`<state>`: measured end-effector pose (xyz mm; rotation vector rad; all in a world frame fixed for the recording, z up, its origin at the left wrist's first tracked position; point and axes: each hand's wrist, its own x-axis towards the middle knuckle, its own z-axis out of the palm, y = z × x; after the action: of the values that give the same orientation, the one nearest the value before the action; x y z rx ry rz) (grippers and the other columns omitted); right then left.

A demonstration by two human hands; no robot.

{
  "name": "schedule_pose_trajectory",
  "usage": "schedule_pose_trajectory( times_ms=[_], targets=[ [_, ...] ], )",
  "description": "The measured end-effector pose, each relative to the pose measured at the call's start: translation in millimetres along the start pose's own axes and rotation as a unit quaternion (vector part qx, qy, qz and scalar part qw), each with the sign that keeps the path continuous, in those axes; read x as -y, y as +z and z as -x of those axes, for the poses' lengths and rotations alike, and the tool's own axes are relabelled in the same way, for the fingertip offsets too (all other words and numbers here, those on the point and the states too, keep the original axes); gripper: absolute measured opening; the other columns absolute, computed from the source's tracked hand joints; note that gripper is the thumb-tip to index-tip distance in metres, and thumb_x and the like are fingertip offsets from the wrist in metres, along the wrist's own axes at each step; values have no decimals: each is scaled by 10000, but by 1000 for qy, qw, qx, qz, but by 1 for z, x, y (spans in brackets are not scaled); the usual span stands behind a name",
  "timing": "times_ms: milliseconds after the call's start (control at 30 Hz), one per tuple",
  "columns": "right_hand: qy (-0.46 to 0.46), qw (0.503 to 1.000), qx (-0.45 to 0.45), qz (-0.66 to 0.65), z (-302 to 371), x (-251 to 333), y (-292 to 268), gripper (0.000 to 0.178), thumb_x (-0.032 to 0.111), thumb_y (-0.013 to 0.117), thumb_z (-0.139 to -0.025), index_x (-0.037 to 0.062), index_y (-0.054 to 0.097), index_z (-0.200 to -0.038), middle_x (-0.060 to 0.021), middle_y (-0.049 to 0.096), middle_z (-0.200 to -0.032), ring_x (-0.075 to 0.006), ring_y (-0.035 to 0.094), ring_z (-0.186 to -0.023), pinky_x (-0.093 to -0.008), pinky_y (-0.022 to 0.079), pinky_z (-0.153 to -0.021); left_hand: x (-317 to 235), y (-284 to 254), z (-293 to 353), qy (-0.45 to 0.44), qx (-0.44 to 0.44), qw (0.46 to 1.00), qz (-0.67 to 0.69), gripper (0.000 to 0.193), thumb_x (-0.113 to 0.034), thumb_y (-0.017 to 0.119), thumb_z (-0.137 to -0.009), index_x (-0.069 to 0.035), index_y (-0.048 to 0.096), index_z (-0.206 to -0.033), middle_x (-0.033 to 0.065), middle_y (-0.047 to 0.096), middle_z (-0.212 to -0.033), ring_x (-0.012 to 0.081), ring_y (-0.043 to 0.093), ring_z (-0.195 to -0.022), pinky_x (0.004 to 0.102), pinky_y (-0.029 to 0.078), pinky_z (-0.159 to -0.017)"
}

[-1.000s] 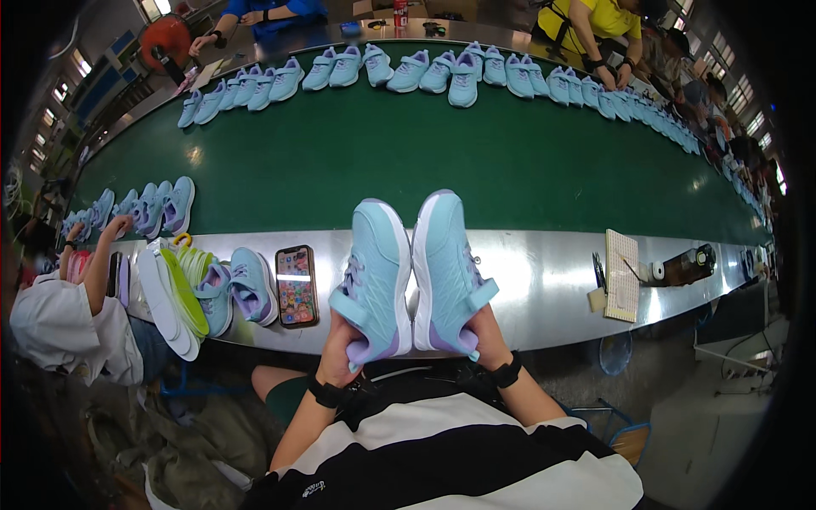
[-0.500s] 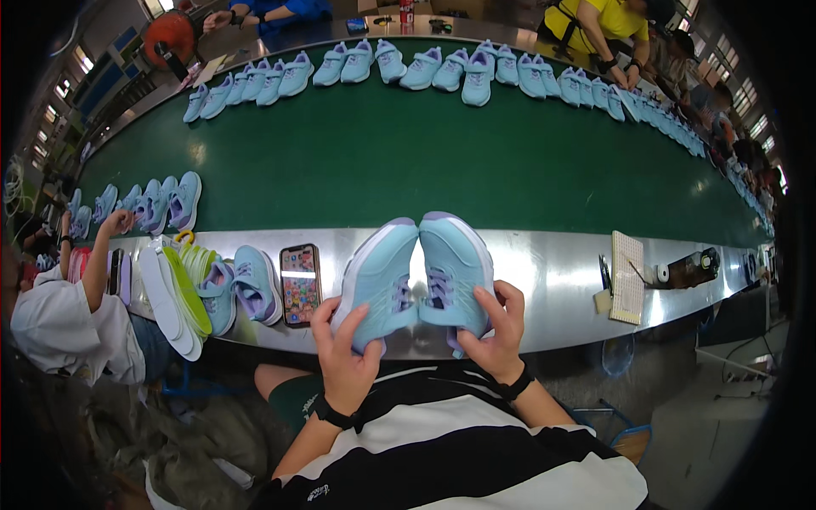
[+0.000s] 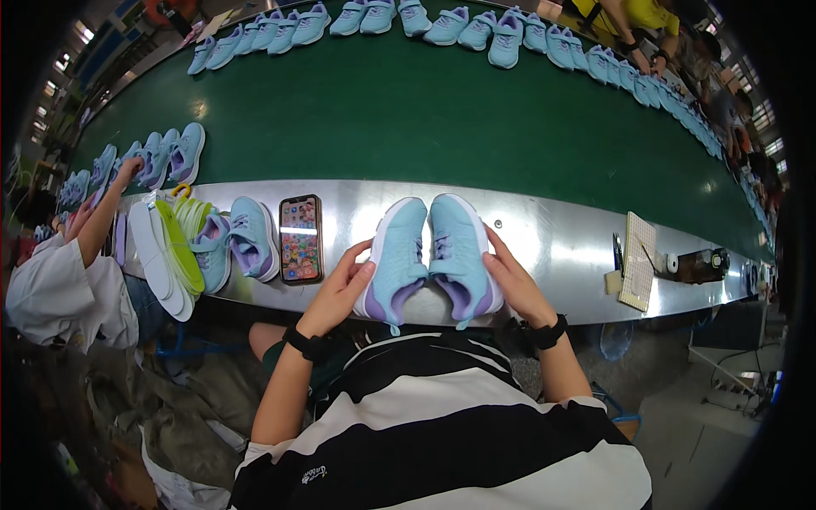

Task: The person picks up pairs of light blue and black sneakers from a conveyor belt, turns them over to inspect the soles and uppers, and places them back on the belt. The person repeats this process for multiple pairs while other workers handle shoes in the background.

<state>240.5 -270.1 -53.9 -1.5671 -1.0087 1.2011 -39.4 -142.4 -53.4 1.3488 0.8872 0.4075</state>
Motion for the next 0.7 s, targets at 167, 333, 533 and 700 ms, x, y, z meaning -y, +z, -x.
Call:
schedule_pose_trajectory(
  times_ms=[167, 333, 533, 700],
  targets=[
    [66, 863, 14, -501, -6, 13, 34, 449, 366, 340, -1079, 96, 445, -1422, -83, 546, -1368, -206, 559, -1225, -389, 482, -1030, -17, 23, 6, -82, 38, 878, 470, 514, -452, 350, -1065, -117, 416, -1450, 62, 477, -1443, 220, 477, -1295, 403, 378, -1108],
    [51, 798, 23, -600, -23, 40, 61, 439, 371, 366, -1071, 94, 464, -1396, -81, 563, -1339, -223, 568, -1206, -413, 481, -1029, -49, 42, -1, -52, -1, 844, 534, 438, -389, 354, -1070, -104, 476, -1378, 78, 533, -1358, 242, 527, -1214, 439, 447, -1026],
    [63, 825, -4, -562, -22, 49, 56, 466, 416, 349, -1071, 97, 476, -1386, -69, 559, -1335, -198, 541, -1222, -399, 436, -1055, -57, 48, 3, -54, -42, 873, 484, 447, -387, 326, -1074, -106, 451, -1398, 101, 502, -1399, 272, 503, -1263, 465, 426, -1065],
    [-9, 933, -119, -339, -27, 16, 49, 490, 342, 466, -1028, 68, 437, -1434, -84, 572, -1288, -206, 553, -1147, -377, 422, -1021, -19, 39, -10, 51, -98, 970, 215, 432, -267, 426, -1047, -117, 412, -1453, 71, 501, -1411, 234, 532, -1207, 397, 471, -987]
  ],
)
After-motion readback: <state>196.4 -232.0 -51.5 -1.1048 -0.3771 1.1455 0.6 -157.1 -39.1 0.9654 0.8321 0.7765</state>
